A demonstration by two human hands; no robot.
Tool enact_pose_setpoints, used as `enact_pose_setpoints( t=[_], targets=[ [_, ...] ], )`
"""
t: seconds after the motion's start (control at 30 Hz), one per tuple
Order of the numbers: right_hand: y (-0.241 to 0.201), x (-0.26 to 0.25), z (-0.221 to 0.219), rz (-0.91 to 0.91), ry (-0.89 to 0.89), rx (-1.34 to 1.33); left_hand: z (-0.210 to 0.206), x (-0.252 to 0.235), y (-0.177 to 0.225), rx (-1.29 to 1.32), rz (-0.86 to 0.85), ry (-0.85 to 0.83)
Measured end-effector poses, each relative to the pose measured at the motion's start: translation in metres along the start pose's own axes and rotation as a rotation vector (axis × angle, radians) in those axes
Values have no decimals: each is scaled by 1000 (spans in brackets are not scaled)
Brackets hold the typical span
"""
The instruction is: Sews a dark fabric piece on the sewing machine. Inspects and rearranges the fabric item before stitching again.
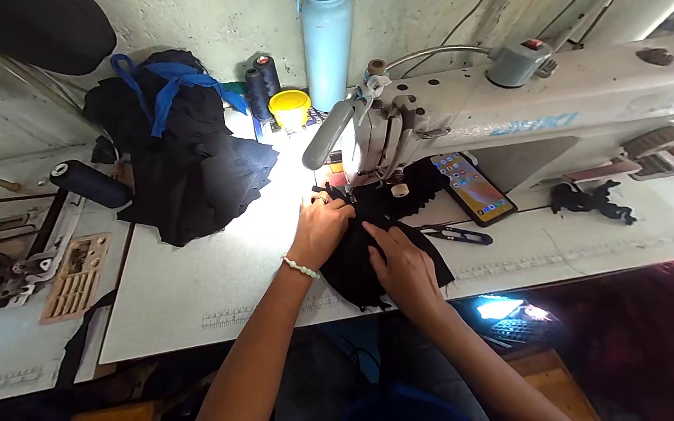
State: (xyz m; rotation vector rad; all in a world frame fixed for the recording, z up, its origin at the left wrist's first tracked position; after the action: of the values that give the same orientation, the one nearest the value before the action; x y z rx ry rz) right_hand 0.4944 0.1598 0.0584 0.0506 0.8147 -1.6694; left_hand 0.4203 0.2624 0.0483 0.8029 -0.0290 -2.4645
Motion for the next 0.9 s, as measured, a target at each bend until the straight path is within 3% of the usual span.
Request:
enact_pose_setpoints(
  t=[0.2,0.3,0.4,0.53,0.63,0.73,0.9],
  targets=[
    [4,-23,12,116,115,12,1,-7,-3,72,32,-73],
    [19,-36,10,-8,60,-143,3,-10,-13,184,119,-52],
    [31,-43,-4,-204,-109,-286,3,-7,-22,253,182,-66],
    [28,-42,-17,-256,-185,-307,-4,0,-31,292,252,-145],
    [20,-42,-27,-164,-215,-153,-4,1,-31,279,264,-181],
    [13,-43,-27,17,-114,-2,-6,1,-31,256,271,-188],
    [13,-43,-18,154,22,-12,-3,2,-25,186,230,-96]
  ],
)
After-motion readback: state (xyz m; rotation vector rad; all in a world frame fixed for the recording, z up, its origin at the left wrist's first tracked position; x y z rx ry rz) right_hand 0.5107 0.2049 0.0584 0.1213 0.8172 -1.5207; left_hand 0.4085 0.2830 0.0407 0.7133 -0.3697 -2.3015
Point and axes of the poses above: each hand's wrist, its own x-axis away from the middle knuckle, its own z-axis out of the back of the hand, y = z × x, the point moved 10 cm from there along -x, towards the middle knuckle, and after that the axes turned 7 degrees about y, right-handed, at the moved point
